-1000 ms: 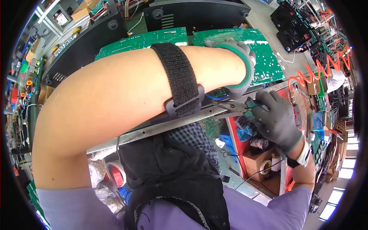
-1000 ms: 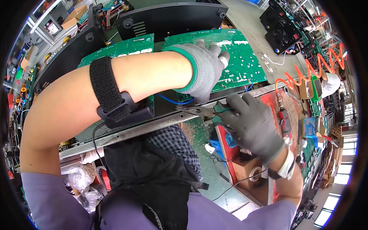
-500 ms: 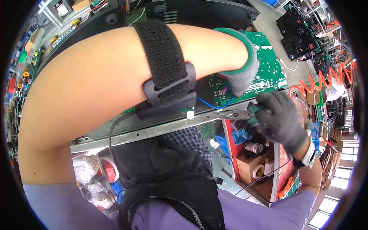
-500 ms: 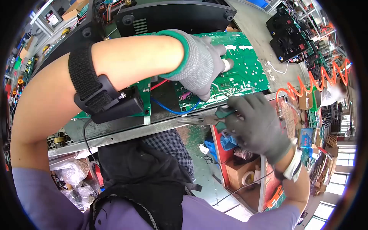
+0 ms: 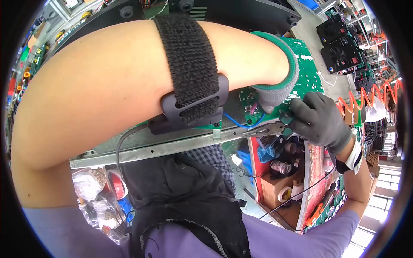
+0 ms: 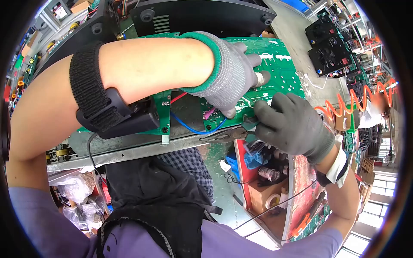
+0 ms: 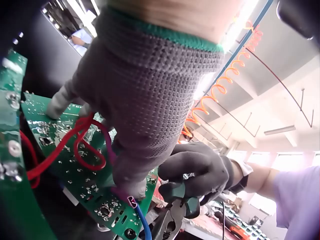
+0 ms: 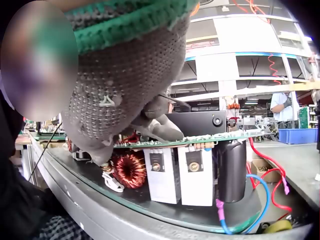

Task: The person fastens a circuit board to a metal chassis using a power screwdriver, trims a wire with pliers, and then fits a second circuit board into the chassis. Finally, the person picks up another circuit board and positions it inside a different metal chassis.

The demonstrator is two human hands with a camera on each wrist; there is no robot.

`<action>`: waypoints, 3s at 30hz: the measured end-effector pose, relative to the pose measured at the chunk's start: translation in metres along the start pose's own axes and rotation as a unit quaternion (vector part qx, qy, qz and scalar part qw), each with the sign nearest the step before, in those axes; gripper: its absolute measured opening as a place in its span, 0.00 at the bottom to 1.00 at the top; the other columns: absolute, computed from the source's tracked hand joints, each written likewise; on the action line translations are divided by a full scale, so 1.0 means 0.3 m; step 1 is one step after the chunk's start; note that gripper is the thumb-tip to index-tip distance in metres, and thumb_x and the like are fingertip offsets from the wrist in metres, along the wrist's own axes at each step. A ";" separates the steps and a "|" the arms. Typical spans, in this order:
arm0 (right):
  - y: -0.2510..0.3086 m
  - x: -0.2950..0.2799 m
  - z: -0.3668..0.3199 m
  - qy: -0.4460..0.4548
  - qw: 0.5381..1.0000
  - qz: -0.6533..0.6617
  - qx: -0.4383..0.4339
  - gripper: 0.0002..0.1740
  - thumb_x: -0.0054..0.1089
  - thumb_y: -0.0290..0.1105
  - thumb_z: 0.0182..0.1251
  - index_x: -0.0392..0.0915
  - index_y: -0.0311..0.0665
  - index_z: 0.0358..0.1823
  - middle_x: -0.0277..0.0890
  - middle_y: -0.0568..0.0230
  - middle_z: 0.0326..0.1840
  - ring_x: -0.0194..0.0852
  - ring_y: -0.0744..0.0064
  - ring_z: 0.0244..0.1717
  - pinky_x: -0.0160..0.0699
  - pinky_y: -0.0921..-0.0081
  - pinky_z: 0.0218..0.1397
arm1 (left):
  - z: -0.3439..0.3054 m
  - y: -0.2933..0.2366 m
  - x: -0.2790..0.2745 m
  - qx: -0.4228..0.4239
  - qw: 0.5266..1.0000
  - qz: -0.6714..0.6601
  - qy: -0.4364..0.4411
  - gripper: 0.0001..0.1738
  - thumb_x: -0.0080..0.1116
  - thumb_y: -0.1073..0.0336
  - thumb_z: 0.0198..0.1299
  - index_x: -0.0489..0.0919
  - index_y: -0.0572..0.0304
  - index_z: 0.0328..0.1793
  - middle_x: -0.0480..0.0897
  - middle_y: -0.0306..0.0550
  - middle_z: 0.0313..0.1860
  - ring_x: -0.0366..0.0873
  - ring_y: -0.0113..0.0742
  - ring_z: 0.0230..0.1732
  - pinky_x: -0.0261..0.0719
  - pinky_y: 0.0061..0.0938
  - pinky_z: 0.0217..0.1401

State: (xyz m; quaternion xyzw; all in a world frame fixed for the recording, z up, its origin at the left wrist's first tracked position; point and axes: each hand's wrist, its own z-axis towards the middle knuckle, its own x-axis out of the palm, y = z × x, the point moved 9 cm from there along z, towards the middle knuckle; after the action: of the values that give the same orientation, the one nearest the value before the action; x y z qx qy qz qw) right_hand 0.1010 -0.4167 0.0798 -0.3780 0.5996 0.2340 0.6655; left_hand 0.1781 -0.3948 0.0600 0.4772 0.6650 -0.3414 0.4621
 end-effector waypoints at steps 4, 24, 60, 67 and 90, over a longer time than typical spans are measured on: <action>0.001 -0.003 0.002 -0.015 1.000 0.009 -0.014 0.20 0.65 0.32 0.44 0.74 0.38 0.41 0.65 0.62 0.27 0.67 0.61 0.27 0.69 0.65 0.28 | 0.000 0.003 0.000 0.004 1.000 0.010 -0.011 0.48 0.68 0.44 0.49 0.61 0.45 0.76 0.62 0.52 0.73 0.63 0.58 0.71 0.69 0.50 0.69; -0.591 0.251 -0.688 -0.072 0.716 0.226 0.657 0.26 0.58 0.45 0.66 0.76 0.28 0.55 0.78 0.50 0.43 0.77 0.62 0.46 0.71 0.68 0.54 | -0.802 0.368 -0.091 -0.132 0.905 -0.256 -0.312 0.38 0.57 0.43 0.59 0.72 0.65 0.66 0.77 0.51 0.61 0.73 0.42 0.62 0.69 0.34 0.61; -0.053 0.282 -1.331 -0.121 0.655 0.108 0.738 0.31 0.57 0.40 0.70 0.66 0.26 0.67 0.69 0.49 0.67 0.69 0.60 0.63 0.64 0.67 0.68 | -1.131 0.586 0.593 -0.422 0.801 -0.235 -0.355 0.16 0.62 0.61 0.57 0.80 0.60 0.49 0.83 0.54 0.43 0.82 0.48 0.44 0.78 0.38 0.48; -0.148 0.239 -1.227 -0.085 0.618 -0.028 0.781 0.23 0.60 0.48 0.60 0.81 0.44 0.54 0.76 0.52 0.52 0.76 0.48 0.52 0.72 0.59 0.57 | -1.176 0.619 0.614 -0.486 0.685 -0.391 -0.377 0.08 0.54 0.73 0.61 0.76 0.66 0.46 0.75 0.40 0.37 0.72 0.28 0.39 0.73 0.23 0.45; -0.172 0.257 -1.072 -0.275 0.680 0.145 0.664 0.28 0.61 0.37 0.67 0.68 0.37 0.66 0.76 0.59 0.50 0.75 0.69 0.44 0.75 0.73 0.47 | -0.739 -0.043 0.520 -0.122 0.501 -0.844 -0.149 0.07 0.57 0.73 0.59 0.81 0.69 0.42 0.80 0.40 0.30 0.75 0.23 0.26 0.74 0.19 0.27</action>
State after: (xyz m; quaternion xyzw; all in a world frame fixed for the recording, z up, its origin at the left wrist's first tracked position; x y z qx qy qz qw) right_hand -0.0462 -0.7109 0.0176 0.3360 0.4347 -0.0381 0.8347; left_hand 0.0835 -0.1507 -0.0112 -0.4293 0.7088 -0.5507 0.1004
